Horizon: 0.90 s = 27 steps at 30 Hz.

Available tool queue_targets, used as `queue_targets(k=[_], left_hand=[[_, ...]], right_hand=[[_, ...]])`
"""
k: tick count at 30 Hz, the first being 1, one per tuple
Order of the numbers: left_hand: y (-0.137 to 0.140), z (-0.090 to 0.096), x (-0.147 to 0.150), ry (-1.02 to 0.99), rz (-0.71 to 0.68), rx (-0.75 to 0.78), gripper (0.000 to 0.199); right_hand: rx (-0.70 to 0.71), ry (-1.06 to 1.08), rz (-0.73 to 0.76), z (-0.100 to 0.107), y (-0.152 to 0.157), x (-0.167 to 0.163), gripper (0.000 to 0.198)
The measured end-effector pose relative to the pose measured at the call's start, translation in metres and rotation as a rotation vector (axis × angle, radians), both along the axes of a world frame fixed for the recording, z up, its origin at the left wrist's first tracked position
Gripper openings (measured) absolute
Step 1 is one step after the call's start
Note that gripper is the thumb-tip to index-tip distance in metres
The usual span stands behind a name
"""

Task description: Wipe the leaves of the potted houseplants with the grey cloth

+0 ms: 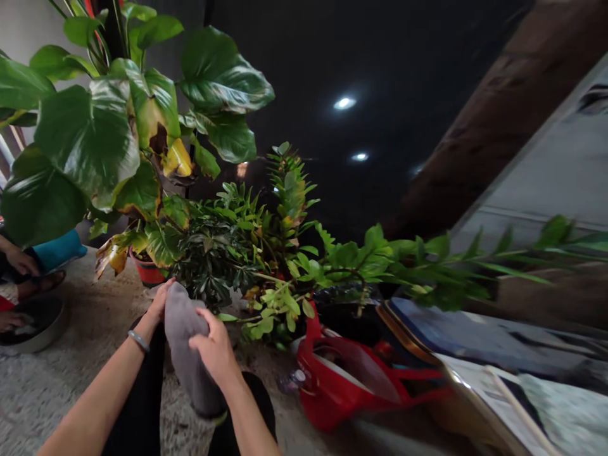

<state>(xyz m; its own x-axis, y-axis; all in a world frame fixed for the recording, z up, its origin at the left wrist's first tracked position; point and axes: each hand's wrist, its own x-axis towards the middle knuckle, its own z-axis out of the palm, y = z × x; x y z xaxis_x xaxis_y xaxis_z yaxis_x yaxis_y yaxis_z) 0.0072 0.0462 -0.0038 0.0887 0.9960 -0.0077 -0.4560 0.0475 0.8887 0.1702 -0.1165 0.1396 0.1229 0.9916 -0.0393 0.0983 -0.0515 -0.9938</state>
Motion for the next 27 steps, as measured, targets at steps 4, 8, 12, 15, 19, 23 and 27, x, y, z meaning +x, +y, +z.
queue_targets(k=[4, 8, 12, 15, 19, 23, 27], left_hand=[[-0.004, 0.012, -0.005, -0.053, -0.067, -0.036, 0.035], [-0.009, 0.022, -0.005, -0.037, -0.029, -0.035, 0.033], [-0.011, 0.023, -0.003, -0.065, -0.035, -0.061, 0.04], [-0.007, 0.022, -0.004, -0.08, -0.031, -0.142, 0.042], [-0.003, 0.023, -0.006, -0.119, -0.015, -0.148, 0.045], [-0.009, 0.026, -0.004, -0.116, -0.016, -0.077, 0.039], [-0.016, 0.027, -0.003, -0.113, -0.021, -0.067, 0.04]], right_hand=[[-0.064, 0.205, -0.064, 0.037, -0.045, 0.044, 0.053], [0.233, 0.311, -0.373, 0.087, -0.003, 0.064, 0.062], [0.143, 0.367, -0.291, 0.06, 0.046, 0.02, 0.062], [-0.039, 0.15, -0.085, 0.009, 0.024, -0.014, 0.053], [-0.127, 0.118, -0.11, -0.018, -0.044, 0.0, 0.051], [-0.072, 0.332, -0.168, 0.023, -0.064, 0.05, 0.056], [0.132, 0.375, -0.366, 0.055, -0.024, 0.07, 0.06]])
